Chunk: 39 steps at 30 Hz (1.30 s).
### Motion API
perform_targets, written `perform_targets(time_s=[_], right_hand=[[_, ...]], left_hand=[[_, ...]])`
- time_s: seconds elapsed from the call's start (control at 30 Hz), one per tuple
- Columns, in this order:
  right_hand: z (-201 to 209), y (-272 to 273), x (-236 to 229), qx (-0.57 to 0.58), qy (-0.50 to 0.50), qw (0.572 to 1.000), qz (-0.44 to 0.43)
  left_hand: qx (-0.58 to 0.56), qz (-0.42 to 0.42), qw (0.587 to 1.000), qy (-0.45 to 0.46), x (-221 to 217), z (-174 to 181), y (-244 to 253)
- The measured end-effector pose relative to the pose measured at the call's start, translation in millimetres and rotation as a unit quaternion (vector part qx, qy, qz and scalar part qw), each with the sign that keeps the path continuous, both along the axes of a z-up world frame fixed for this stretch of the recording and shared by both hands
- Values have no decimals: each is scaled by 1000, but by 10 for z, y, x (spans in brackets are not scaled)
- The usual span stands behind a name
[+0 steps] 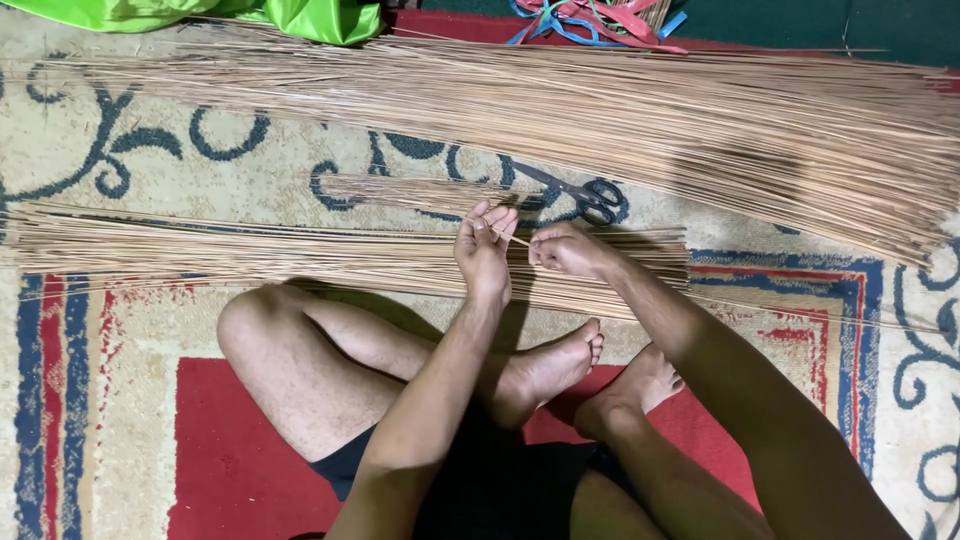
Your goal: The person organizes palm leaf ribs into bundles, ties them with string, and trims the ends with scissors to create a broom.
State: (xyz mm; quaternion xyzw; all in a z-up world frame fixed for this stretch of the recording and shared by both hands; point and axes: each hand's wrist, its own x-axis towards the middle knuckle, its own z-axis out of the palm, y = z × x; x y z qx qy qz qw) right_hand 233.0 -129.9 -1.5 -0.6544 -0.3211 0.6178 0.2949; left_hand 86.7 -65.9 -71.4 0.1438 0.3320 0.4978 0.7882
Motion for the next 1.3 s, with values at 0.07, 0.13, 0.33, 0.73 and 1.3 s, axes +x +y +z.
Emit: perform_targets(time_s=[0.07, 0.13, 0.33, 0.73, 1.3], right_hand=[[162, 35, 107, -12, -122, 992, 35], [133, 42, 302, -23, -242, 967, 70], [-570, -168, 914, -85, -571, 806, 132], [394, 113, 867, -77, -464, 864, 181], [2036, 1238, 100, -257, -432, 762, 409]], left_hand=[[-6, -1, 1000, 0, -13, -64, -9], [-9, -2, 1000, 0, -24, -104, 4], [-25, -5, 1000, 5, -69, -116, 9], [-30, -7, 999, 7, -26, -93, -30], [-22, -59, 997, 32, 209, -237, -141]])
